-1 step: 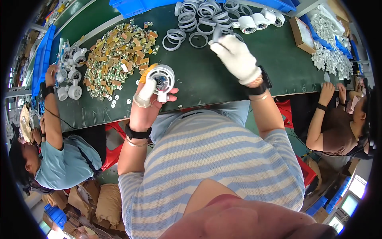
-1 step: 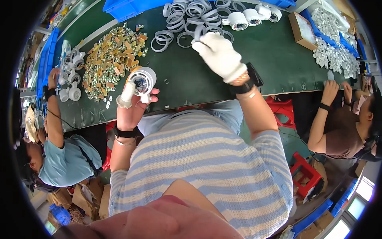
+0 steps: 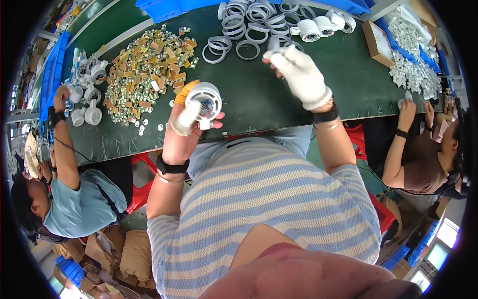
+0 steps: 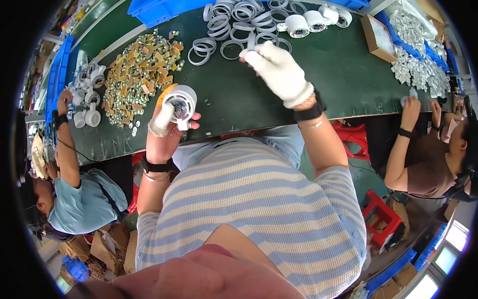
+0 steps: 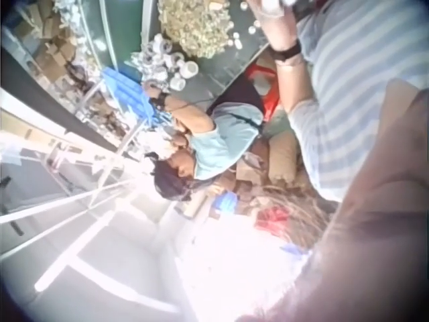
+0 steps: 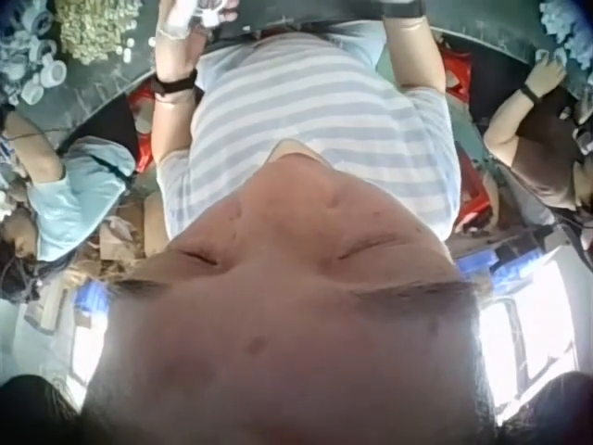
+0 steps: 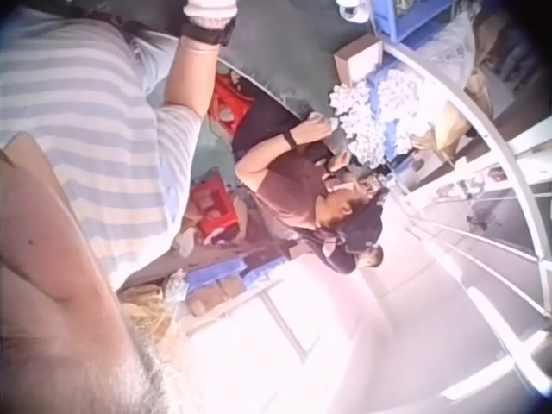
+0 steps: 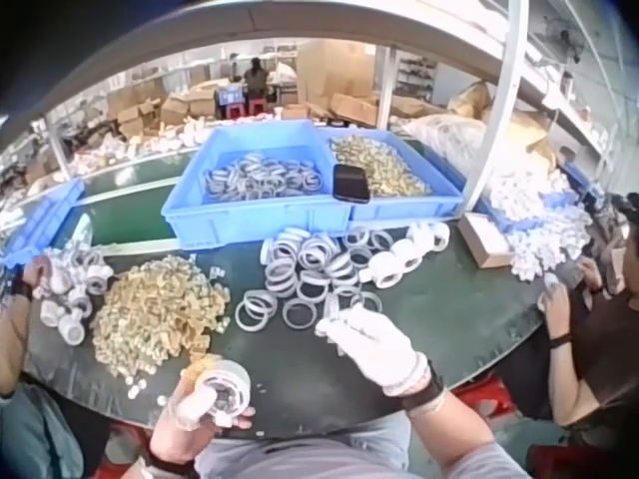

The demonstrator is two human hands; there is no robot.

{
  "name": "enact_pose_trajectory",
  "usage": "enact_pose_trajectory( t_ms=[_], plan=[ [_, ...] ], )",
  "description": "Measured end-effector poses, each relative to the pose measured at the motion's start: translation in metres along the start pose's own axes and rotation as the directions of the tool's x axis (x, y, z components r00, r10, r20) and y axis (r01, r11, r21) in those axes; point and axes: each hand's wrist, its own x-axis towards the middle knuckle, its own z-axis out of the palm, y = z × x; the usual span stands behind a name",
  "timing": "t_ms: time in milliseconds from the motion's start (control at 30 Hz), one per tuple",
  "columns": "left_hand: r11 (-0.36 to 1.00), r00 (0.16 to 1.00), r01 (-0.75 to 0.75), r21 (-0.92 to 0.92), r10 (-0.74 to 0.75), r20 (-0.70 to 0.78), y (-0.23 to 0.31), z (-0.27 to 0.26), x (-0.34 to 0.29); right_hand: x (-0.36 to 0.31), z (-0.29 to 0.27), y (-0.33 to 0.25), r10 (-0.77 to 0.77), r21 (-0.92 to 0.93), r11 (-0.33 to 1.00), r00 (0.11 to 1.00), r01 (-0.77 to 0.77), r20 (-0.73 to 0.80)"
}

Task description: Assembling small electronic or mechanical components into white plastic housings at a factory workbench.

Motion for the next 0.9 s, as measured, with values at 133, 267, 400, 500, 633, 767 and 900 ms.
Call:
enact_pose_trajectory(
  t_ms=[133,267,400,500,633,767,900],
  plan=[
    [0.749,0.966,-0.257,0.611,0.219,0.138,-0.010,0.026,0.008,-0.034,0.006,0.001,-0.060,0.890,0.345,0.939,-0.299,0.339],
    [0.260,0.894,-0.402,0.878,0.320,0.314,-0.007,0.045,0.013,-0.052,0.020,-0.005,-0.052,0.922,0.179,0.932,-0.344,0.358],
    [-0.129,0.830,-0.485,0.865,0.244,0.502,0.009,0.060,0.015,-0.055,0.020,-0.003,-0.077,0.868,0.217,0.878,-0.447,0.472],
    [-0.237,0.847,-0.467,0.852,0.157,0.508,0.014,0.054,0.015,-0.049,0.014,0.008,-0.078,0.772,0.260,0.784,-0.580,0.615],
    [-0.110,0.919,-0.386,0.916,0.041,0.392,0.021,0.040,0.016,-0.054,0.009,-0.024,-0.344,-0.170,0.921,0.937,0.351,0.066],
    [0.589,0.938,-0.271,0.761,-0.018,0.347,0.007,0.022,0.021,-0.046,0.010,-0.029,-0.525,-0.376,0.686,0.781,0.624,0.338],
    [0.988,1.000,-0.012,0.151,0.011,0.012,-0.003,0.023,0.023,-0.059,0.018,-0.031,-0.387,0.059,0.922,0.919,0.383,0.079]
  ],
)
